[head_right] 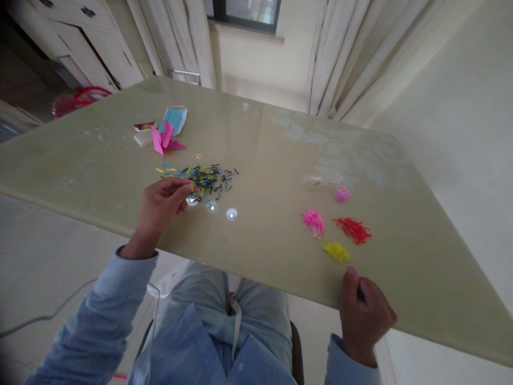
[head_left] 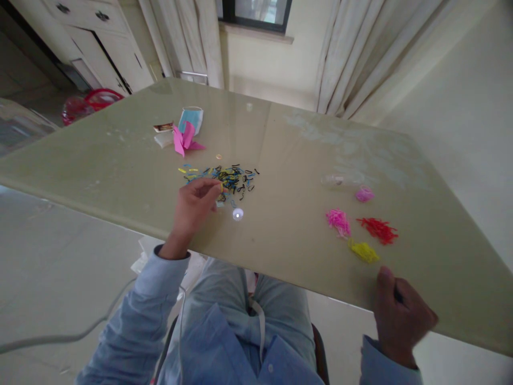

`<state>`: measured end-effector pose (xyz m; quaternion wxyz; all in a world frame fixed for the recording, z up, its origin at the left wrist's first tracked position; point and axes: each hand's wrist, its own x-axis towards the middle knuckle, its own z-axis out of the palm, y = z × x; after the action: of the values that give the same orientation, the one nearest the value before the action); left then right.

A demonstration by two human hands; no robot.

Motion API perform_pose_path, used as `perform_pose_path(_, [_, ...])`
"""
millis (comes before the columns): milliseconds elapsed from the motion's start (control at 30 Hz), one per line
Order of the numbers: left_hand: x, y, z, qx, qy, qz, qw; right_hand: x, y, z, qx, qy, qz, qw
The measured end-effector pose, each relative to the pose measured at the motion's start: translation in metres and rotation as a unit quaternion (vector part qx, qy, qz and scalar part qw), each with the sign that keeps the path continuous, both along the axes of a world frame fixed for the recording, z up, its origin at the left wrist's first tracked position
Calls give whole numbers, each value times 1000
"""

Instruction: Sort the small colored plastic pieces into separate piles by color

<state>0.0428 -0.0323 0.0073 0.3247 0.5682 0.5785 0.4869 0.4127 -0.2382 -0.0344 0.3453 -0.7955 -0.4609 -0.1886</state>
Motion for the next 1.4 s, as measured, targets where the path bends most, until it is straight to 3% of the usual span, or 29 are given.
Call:
perform_pose_path(100, [6,-1,1,24,22,7,999,-2,0,2,8,4,6,1000])
perform_pose_path(267, [-1,14,-5,90,230,63,967,-3,0,2,11,14,10,1000])
perform_pose_path(333, [-7,21,-8,92,262,70,958,-3,0,2,10,11,6,1000])
perform_pose_path(667, [-17,33,-4,45,131,59,989,1,-1,-1,22,-16,21,999])
perform_pose_path(900, [-12,29,0,4,-12,49,999,-1,-1,1,18,-13,16,1000])
perform_pose_path(1000, [-7,21,1,-18,-129,7,992,-2,0,2,10,-3,8,1000])
perform_pose_path(1100, [1,9,6,-79,-293,-72,950,-1,0,1,11,-1,9,1000])
perform_pose_path(1233, [15,-12,15,-183,-515,-156,823,1,0,-1,11,-9,15,1000])
perform_pose_path(1300, [26,-22,18,-211,-569,-173,776,0,-1,-1,9,-4,15,1000])
perform_pose_path(1400, [45,-37,20,-247,-603,-191,734,-1,0,1,7,5,10,1000])
